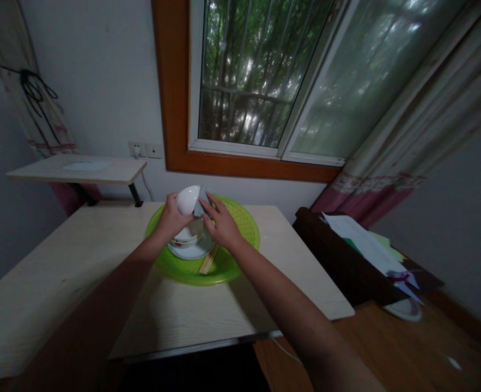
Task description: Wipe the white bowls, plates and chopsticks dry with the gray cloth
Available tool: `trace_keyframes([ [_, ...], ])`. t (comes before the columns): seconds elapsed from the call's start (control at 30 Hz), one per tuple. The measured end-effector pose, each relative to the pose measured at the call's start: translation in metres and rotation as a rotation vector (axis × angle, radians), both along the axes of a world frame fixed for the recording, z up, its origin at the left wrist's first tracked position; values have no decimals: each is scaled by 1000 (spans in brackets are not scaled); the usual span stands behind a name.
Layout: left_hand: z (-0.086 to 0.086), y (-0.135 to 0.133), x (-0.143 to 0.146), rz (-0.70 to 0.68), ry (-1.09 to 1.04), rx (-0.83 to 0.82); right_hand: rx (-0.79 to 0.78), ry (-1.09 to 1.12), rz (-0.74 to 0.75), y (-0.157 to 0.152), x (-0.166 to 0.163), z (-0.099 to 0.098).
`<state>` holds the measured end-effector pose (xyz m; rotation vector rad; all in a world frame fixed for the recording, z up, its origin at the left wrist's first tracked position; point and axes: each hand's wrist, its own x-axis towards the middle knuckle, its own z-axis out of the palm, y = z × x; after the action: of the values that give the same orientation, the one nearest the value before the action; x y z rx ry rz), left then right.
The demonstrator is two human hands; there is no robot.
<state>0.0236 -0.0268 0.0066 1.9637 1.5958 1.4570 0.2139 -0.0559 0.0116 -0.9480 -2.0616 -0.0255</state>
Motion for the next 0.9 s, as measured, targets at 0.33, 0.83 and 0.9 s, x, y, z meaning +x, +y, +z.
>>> trace_keyframes([
  [0.33,-16,9,-3,-137,148,129,-23,-13,60,-2,3,1],
  [0.83,-18,7,-3,-199,301,233,-106,147,32,13,4,-7],
  [0.9,-19,8,-3,-194,322,233,-142,194,30,18,7,-11],
])
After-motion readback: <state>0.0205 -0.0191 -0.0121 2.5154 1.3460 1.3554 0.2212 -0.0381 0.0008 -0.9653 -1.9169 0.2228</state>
